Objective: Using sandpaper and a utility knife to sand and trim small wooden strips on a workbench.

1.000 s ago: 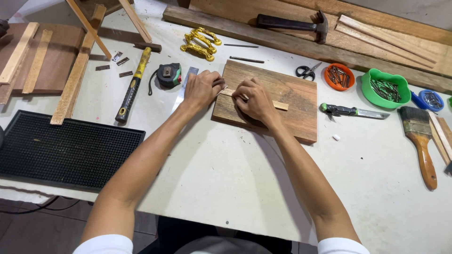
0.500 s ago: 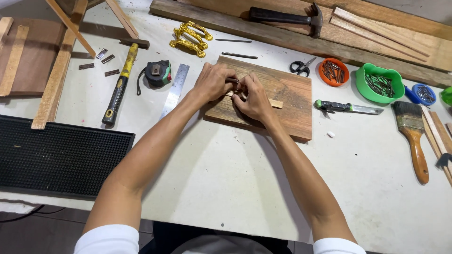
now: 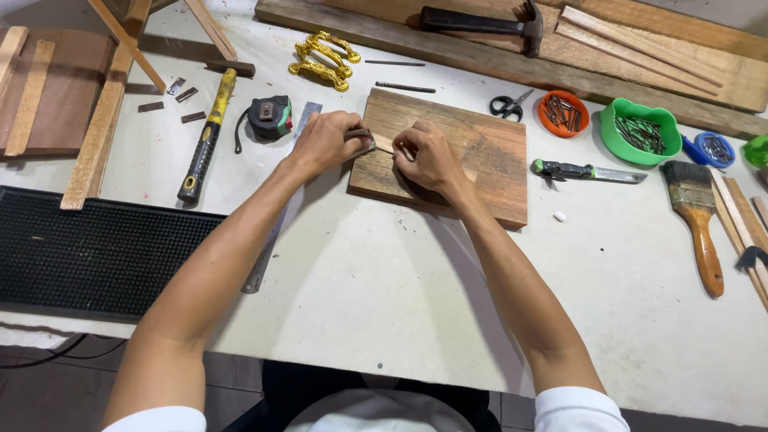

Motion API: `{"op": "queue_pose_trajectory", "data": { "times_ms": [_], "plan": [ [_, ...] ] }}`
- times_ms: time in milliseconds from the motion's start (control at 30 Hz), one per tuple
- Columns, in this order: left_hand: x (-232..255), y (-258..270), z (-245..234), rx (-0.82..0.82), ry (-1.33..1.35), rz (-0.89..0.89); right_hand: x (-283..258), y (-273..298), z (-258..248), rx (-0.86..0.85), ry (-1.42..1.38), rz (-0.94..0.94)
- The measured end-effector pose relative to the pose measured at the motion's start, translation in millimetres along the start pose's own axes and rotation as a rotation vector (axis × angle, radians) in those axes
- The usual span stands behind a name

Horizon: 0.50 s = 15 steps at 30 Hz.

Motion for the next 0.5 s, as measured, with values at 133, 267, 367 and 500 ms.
{"op": "queue_pose_trajectory", "data": {
  "times_ms": [133,267,367,500],
  "plan": [
    [8,-5,-1,0.041,0.082,-0.102,12,0,0,0.003,-0.036,0.165],
    [13,-13,16,0.034,0.087,-0.111,34,16,-10,0.091,0.006,0.389],
    [24,-17,29,0.017,0.090,-0.117,38,24,-21,0.113,0.086,0.478],
    [29,-18,54,-0.046,0.109,-0.171,49,30,-21,0.198,0.129,0.440]
  ]
}}
Point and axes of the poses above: each hand's wrist, its own y-axis away from the middle knuckle, its own z-axis out of the palm, x = y × z, the point moved 5 cm from there along -y, towards the middle knuckle, and after that the axes turned 14 degrees about x, right-handed, at the moved point
